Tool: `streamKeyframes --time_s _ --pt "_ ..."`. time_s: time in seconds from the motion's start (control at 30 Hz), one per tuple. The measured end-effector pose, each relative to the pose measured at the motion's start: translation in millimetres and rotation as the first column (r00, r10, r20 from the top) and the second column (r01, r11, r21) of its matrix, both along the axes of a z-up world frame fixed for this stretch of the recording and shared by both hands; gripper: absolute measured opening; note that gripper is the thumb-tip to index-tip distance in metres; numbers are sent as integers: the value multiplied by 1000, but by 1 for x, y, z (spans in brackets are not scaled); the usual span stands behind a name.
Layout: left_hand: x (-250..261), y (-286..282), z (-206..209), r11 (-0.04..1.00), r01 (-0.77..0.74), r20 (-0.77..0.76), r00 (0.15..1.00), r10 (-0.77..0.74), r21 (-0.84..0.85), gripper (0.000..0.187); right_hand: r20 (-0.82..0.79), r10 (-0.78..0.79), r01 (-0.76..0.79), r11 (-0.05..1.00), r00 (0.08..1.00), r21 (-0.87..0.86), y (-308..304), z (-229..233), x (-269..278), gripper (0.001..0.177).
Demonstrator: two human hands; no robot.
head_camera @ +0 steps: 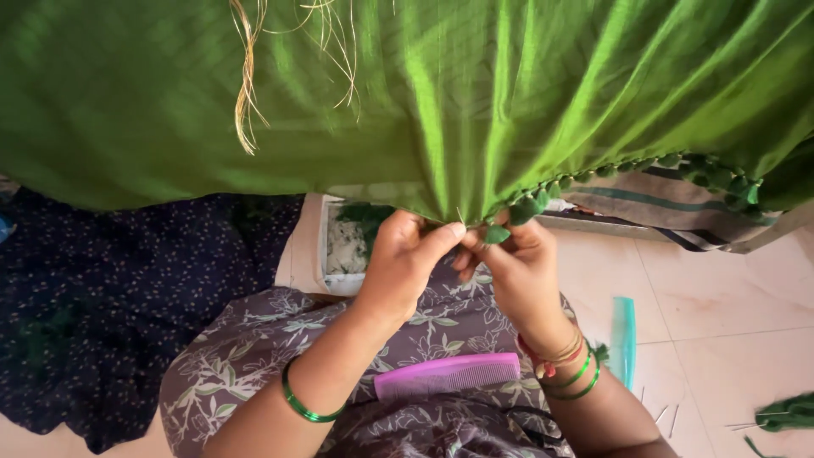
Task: The recorder is attaching green tassels or fringe to the edge of a large green fabric using manual dexterity and tools.
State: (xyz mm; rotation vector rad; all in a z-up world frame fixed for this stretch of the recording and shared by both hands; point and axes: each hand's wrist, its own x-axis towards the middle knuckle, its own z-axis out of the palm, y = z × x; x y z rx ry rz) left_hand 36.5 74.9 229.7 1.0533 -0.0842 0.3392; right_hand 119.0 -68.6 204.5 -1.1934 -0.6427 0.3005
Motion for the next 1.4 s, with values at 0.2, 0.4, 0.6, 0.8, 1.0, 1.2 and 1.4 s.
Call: streamKeyframes --time_s 0.2,0.4,0.6,0.8,1.0,1.2,1.4 --pt "0 -2 -7 995 -66 -60 996 61 -77 13 -81 -14 11 999 997 -35 -5 -21 -5 11" --pt "-1 -1 -11 993 -121 -3 993 121 6 15 -127 -28 25 999 991 -27 -9 -23 4 10" --pt "-6 2 -4 956 -242 68 970 234 166 22 -7 -7 6 999 1000 -37 -3 -9 4 7" --pt "-8 1 -2 987 -144 14 990 143 77 17 -5 -34 34 999 999 -17 0 -14 5 9" --pt "0 0 -11 998 -70 6 998 70 -6 13 -57 11 -3 990 998 142 8 -20 3 5" --pt "2 2 -6 997 -65 15 998 66 -47 13 -123 92 -59 967 988 247 20 -1 -10 14" --pt "7 -2 -21 973 10 -75 997 -28 -229 38 -319 200 -109 954 926 281 12 2 -21 8"
